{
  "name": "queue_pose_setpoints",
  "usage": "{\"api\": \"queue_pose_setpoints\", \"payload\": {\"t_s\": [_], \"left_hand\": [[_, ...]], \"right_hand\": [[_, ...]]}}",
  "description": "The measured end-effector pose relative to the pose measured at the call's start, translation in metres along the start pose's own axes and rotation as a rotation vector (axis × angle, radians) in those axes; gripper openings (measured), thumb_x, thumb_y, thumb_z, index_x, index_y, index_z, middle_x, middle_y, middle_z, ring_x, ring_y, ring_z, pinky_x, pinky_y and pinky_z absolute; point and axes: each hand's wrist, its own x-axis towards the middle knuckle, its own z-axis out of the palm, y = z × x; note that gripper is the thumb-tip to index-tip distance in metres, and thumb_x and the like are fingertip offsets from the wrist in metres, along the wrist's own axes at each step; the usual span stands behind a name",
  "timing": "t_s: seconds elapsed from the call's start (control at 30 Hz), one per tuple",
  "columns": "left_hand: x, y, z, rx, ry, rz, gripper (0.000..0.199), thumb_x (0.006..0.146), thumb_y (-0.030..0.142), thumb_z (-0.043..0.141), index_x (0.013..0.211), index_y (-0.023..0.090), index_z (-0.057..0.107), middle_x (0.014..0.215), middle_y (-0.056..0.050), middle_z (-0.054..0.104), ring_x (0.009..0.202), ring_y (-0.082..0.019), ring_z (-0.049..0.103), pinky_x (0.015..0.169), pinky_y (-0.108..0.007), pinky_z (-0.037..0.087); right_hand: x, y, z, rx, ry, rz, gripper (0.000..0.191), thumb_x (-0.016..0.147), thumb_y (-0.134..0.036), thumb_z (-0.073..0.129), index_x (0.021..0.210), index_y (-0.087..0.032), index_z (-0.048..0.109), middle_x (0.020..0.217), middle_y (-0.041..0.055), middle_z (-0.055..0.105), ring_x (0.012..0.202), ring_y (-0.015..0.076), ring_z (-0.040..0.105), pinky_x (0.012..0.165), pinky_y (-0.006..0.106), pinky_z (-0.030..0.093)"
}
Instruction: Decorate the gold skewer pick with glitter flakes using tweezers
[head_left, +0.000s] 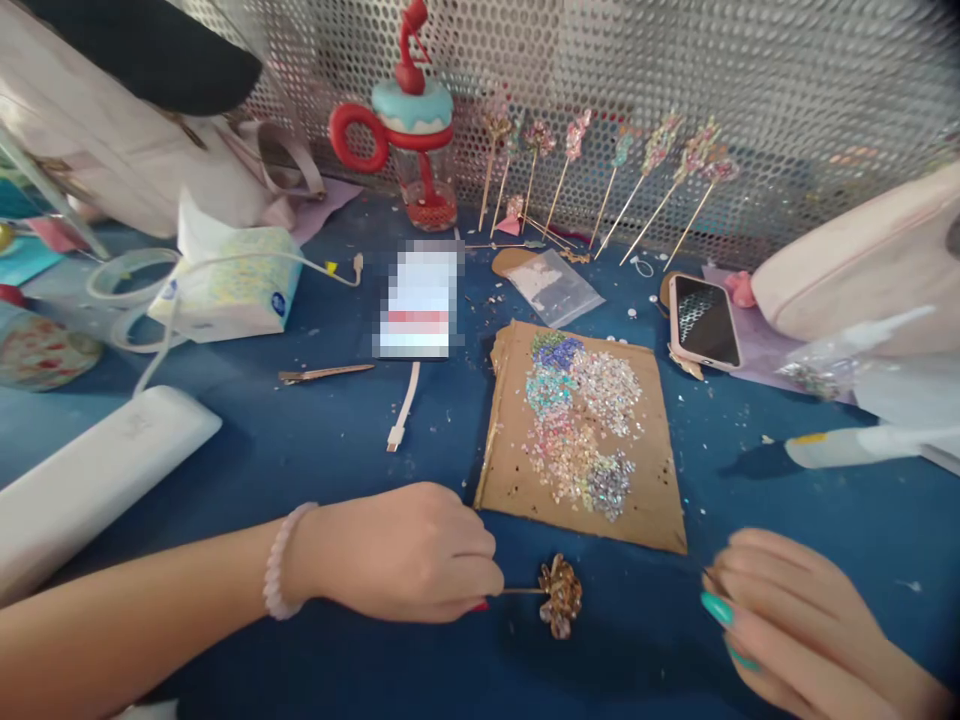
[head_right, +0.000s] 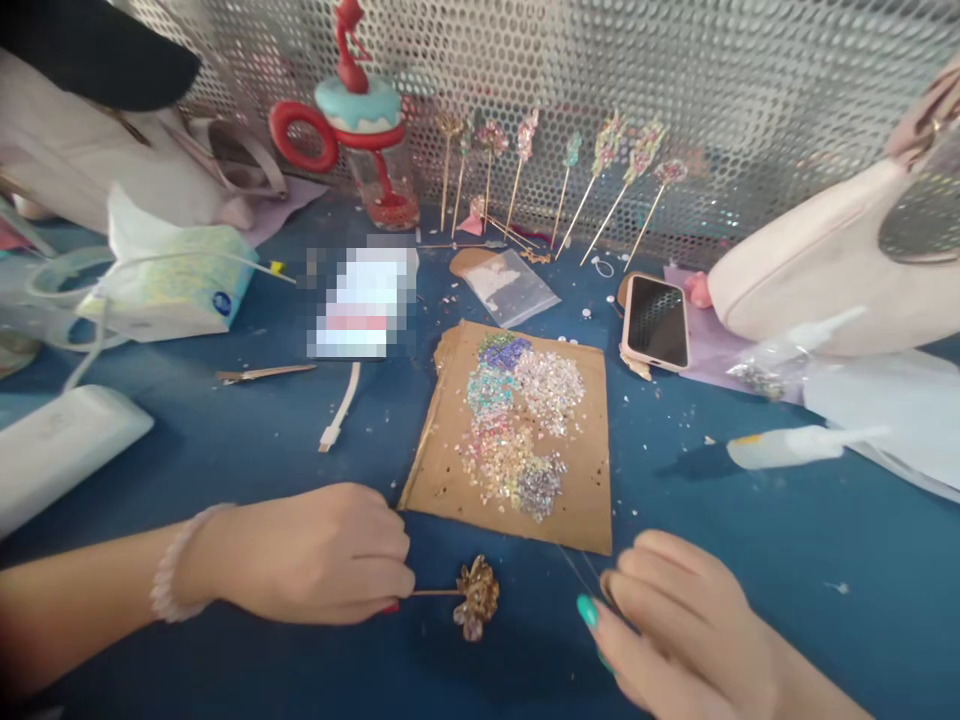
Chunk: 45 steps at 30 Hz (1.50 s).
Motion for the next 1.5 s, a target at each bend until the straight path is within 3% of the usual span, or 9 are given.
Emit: {"api": "queue_pose_setpoints", "payload": {"t_s": [0.07, 0.17, 0.3, 0.47, 0.6, 0.73, 0.93, 1.17, 1.5], "left_hand": [[0.000, 0.001, 0.000, 0.003, -0.010, -0.006, 0.016, 0.093, 0.019, 0.042, 0.085, 0.017, 0.056, 0.072, -0.001, 0.055, 0.062, -0.014, 0.047, 0.055, -0.030, 0.033], [0.000, 0.001, -0.001, -0.003, -0.013, -0.006, 0.015, 0.093, 0.019, 0.042, 0.087, 0.017, 0.056, 0.073, 0.000, 0.055, 0.063, -0.015, 0.047, 0.056, -0.030, 0.034], [0.002, -0.001, -0.002, -0.032, -0.021, -0.010, 0.013, 0.092, 0.020, 0.045, 0.087, 0.017, 0.057, 0.072, 0.000, 0.056, 0.063, -0.015, 0.047, 0.056, -0.030, 0.035], [0.002, -0.001, -0.003, -0.043, -0.016, -0.016, 0.013, 0.092, 0.020, 0.045, 0.087, 0.017, 0.057, 0.072, -0.001, 0.055, 0.062, -0.015, 0.047, 0.055, -0.030, 0.035], [0.002, 0.000, -0.004, -0.039, -0.035, -0.029, 0.011, 0.091, 0.019, 0.046, 0.086, 0.017, 0.056, 0.072, -0.001, 0.056, 0.063, -0.015, 0.048, 0.056, -0.030, 0.036], [0.002, -0.001, -0.004, -0.039, -0.046, -0.027, 0.009, 0.090, 0.018, 0.048, 0.087, 0.017, 0.056, 0.073, 0.000, 0.055, 0.063, -0.015, 0.047, 0.056, -0.030, 0.035], [-0.001, 0.000, -0.003, -0.034, -0.083, -0.034, 0.008, 0.090, 0.016, 0.047, 0.088, 0.018, 0.054, 0.074, 0.000, 0.055, 0.064, -0.014, 0.048, 0.056, -0.030, 0.034], [0.000, -0.001, -0.004, -0.038, -0.080, -0.028, 0.012, 0.092, 0.016, 0.043, 0.089, 0.017, 0.055, 0.074, -0.001, 0.055, 0.064, -0.015, 0.048, 0.056, -0.030, 0.033], [0.000, -0.003, -0.003, -0.032, -0.048, -0.004, 0.016, 0.093, 0.013, 0.040, 0.088, 0.018, 0.055, 0.069, 0.000, 0.053, 0.059, -0.015, 0.045, 0.054, -0.031, 0.031]], "right_hand": [[0.049, 0.015, 0.001, -0.048, -0.008, -0.184, 0.014, 0.086, -0.016, 0.051, 0.095, -0.017, 0.062, 0.081, 0.0060, 0.068, 0.076, 0.0177, 0.064, 0.074, 0.034, 0.054], [0.075, 0.019, 0.010, -0.074, 0.067, -0.147, 0.014, 0.083, -0.011, 0.055, 0.095, -0.016, 0.060, 0.077, 0.0052, 0.069, 0.076, 0.0166, 0.065, 0.078, 0.034, 0.054], [0.065, 0.014, 0.018, 0.091, 0.015, 0.061, 0.025, 0.080, -0.010, 0.059, 0.104, -0.017, 0.055, 0.081, 0.0047, 0.068, 0.079, 0.0164, 0.066, 0.081, 0.034, 0.054], [0.076, 0.012, 0.015, 0.339, 0.020, 0.212, 0.030, 0.079, -0.006, 0.058, 0.104, -0.020, 0.051, 0.073, 0.0002, 0.062, 0.062, 0.0118, 0.061, 0.061, 0.025, 0.055], [0.081, 0.010, 0.015, 0.342, 0.050, 0.354, 0.021, 0.079, -0.008, 0.058, 0.094, -0.022, 0.055, 0.072, 0.0005, 0.062, 0.059, 0.0118, 0.061, 0.051, 0.021, 0.052], [0.082, 0.010, 0.016, 0.361, 0.102, 0.354, 0.031, 0.077, -0.002, 0.056, 0.100, -0.022, 0.055, 0.075, 0.0014, 0.064, 0.065, 0.0126, 0.063, 0.054, 0.022, 0.052], [0.086, 0.012, 0.016, 0.406, 0.111, 0.328, 0.030, 0.076, -0.001, 0.058, 0.099, -0.020, 0.058, 0.072, 0.0018, 0.062, 0.065, 0.0141, 0.061, 0.057, 0.027, 0.052], [0.089, 0.015, 0.016, 0.310, 0.133, 0.291, 0.024, 0.076, -0.006, 0.062, 0.095, -0.022, 0.061, 0.091, 0.0057, 0.067, 0.085, 0.0194, 0.064, 0.072, 0.035, 0.055], [0.087, 0.015, 0.022, 0.446, 0.177, 0.400, 0.031, 0.075, -0.002, 0.062, 0.096, -0.024, 0.059, 0.087, 0.0018, 0.069, 0.081, 0.0184, 0.064, 0.071, 0.036, 0.052]]}}
